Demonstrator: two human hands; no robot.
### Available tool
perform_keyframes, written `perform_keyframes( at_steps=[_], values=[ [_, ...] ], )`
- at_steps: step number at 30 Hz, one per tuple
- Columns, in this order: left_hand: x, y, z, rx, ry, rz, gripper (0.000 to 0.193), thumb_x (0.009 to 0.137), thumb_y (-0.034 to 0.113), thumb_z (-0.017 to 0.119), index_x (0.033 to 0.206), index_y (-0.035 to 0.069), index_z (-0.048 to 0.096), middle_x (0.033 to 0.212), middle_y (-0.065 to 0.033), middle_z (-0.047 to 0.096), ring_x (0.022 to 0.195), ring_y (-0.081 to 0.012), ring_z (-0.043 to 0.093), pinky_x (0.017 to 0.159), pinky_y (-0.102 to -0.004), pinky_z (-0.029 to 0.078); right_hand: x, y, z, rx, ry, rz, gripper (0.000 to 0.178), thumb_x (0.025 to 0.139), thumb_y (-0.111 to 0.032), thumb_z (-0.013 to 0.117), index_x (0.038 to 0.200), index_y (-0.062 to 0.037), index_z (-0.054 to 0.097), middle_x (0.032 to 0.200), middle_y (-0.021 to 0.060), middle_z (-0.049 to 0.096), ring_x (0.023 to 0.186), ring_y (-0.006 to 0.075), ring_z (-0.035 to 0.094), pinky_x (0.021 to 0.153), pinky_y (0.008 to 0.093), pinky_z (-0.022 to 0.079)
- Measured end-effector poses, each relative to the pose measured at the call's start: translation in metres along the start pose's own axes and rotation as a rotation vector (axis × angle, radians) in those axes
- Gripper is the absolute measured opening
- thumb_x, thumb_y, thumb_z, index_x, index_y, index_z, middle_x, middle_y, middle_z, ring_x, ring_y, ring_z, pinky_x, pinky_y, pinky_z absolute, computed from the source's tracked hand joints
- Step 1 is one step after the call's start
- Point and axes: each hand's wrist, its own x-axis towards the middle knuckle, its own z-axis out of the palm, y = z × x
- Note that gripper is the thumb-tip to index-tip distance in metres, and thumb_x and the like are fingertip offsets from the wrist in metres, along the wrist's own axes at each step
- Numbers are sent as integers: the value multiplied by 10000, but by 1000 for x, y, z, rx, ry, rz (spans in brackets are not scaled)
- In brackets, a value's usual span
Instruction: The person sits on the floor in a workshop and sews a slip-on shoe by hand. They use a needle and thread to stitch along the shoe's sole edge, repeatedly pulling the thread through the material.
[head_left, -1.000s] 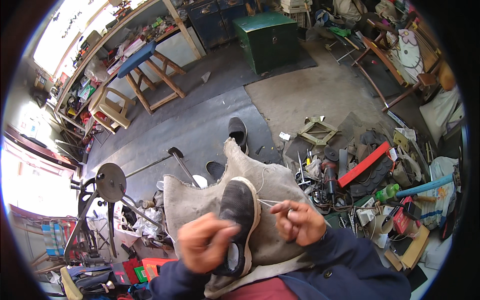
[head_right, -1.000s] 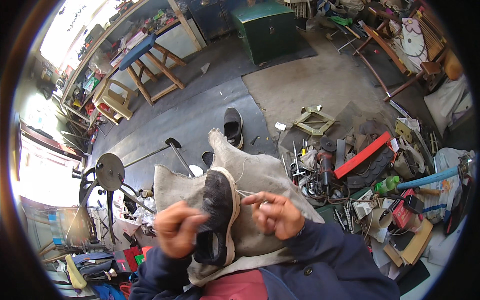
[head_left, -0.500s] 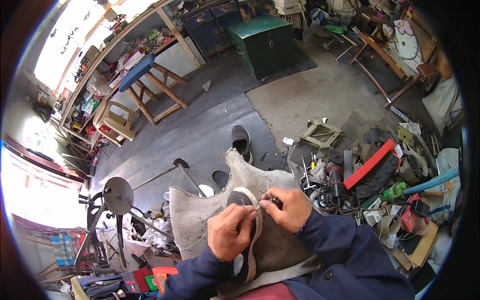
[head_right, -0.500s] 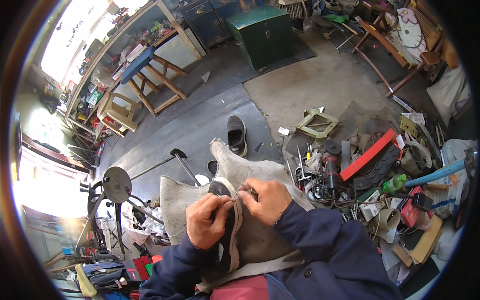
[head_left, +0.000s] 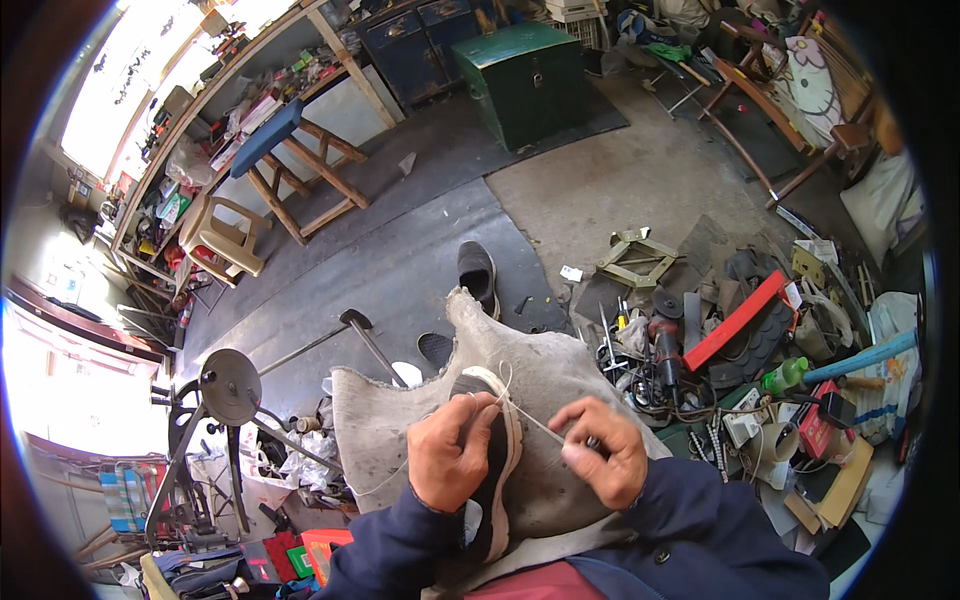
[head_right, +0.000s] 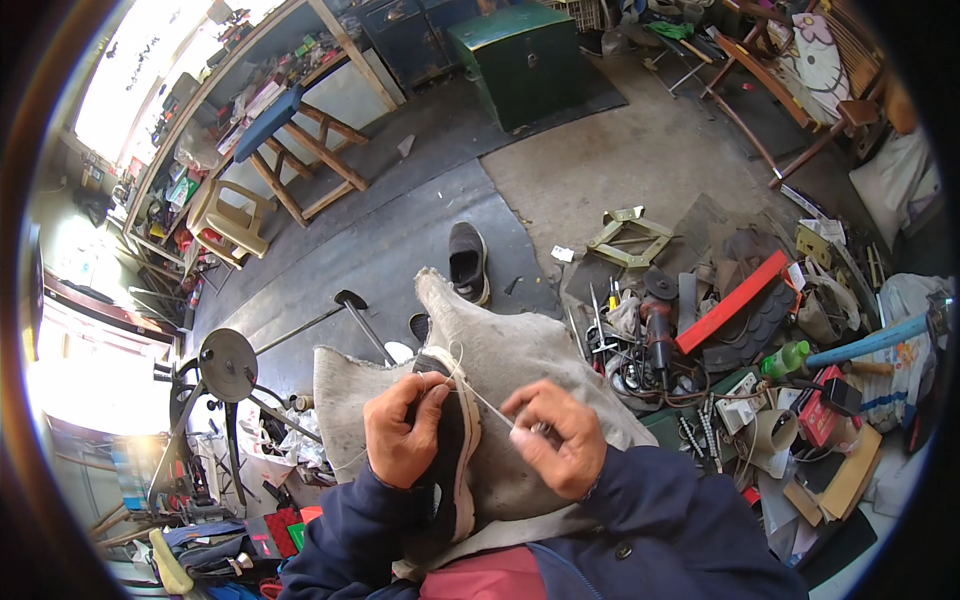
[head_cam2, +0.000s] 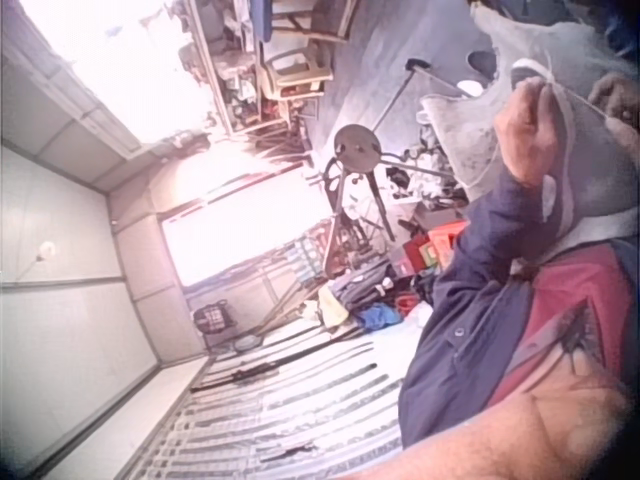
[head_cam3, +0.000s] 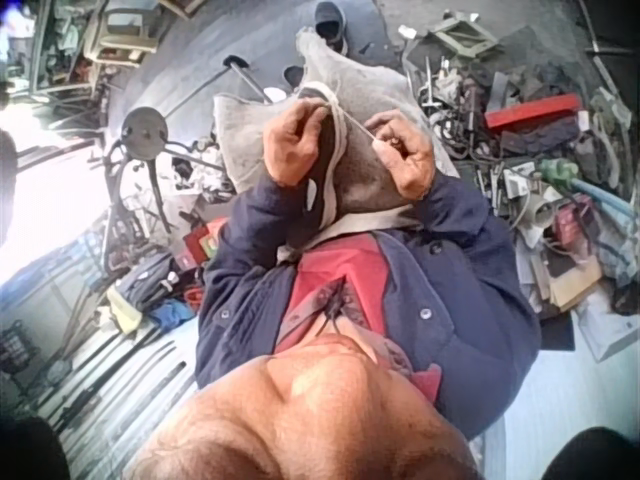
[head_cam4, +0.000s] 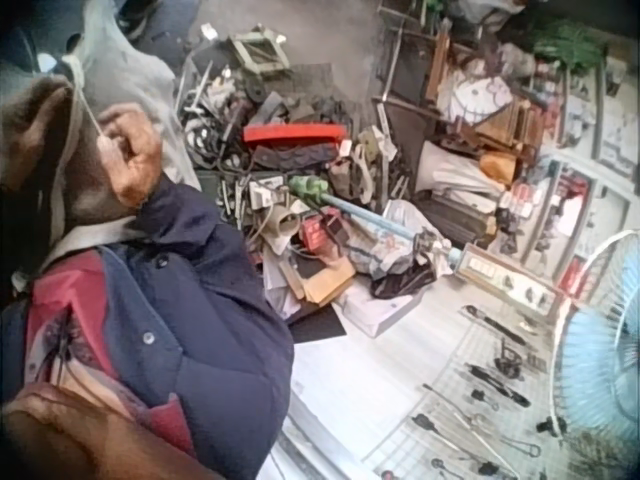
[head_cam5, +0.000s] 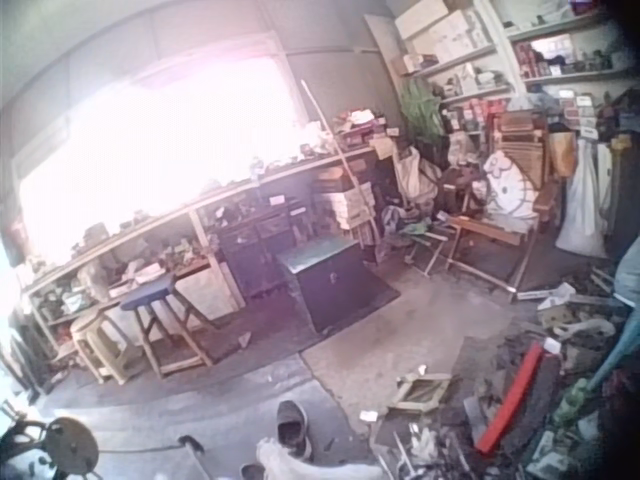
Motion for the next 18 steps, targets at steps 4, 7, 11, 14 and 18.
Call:
perform_keyframes(
  at_steps=[4, 7, 11, 14, 18],
  values=[
    [-20, 9, -15, 10, -26, 145, 248, 904, -71, 587, 1095, -13, 735, 772, -133, 683, 561, -217, 604, 561, -325, 457, 26, 10, -4, 849, -117, 336, 173, 1017, -161, 578, 896, -39, 590, 1051, 111, 689, 692, 65, 474, 620, 224, 401],
    [-56, 6, -44, 73, -107, 184, 426, 827, -129, 583, 1206, 3, 727, 814, -186, 707, 591, -283, 666, 568, -342, 508, 42, 14, -4, 648, -205, 360, 225, 1047, -230, 567, 896, -65, 583, 888, 52, 648, 640, 47, 441, 600, 223, 372],
    [-123, -17, -66, 236, 33, 82, 295, 917, 10, 558, 1141, 0, 749, 632, -68, 568, 498, -183, 504, 514, -310, 375, 41, 14, -2, 149, -167, 213, 231, 992, -204, 679, 838, -49, 607, 660, -20, 550, 588, 49, 440, 550, 257, 357],
    [-176, -33, -100, 335, 65, -323, 265, 951, 37, 571, 1145, 12, 751, 611, -92, 564, 502, -156, 499, 507, -314, 372, 35, 14, 1, -37, -136, 132, 219, 928, -150, 759, 804, -36, 618, 618, 24, 555, 557, 94, 499, 528, 287, 392],
    [-218, -65, -137, 597, 14, -311, 142, 936, 101, 661, 1011, 22, 753, 612, -119, 577, 495, -178, 510, 509, -337, 390, 31, 17, 9, -190, -153, 41, 219, 880, -165, 806, 820, -44, 633, 698, 105, 649, 570, 218, 619, 547, 330, 474]
  ],
)
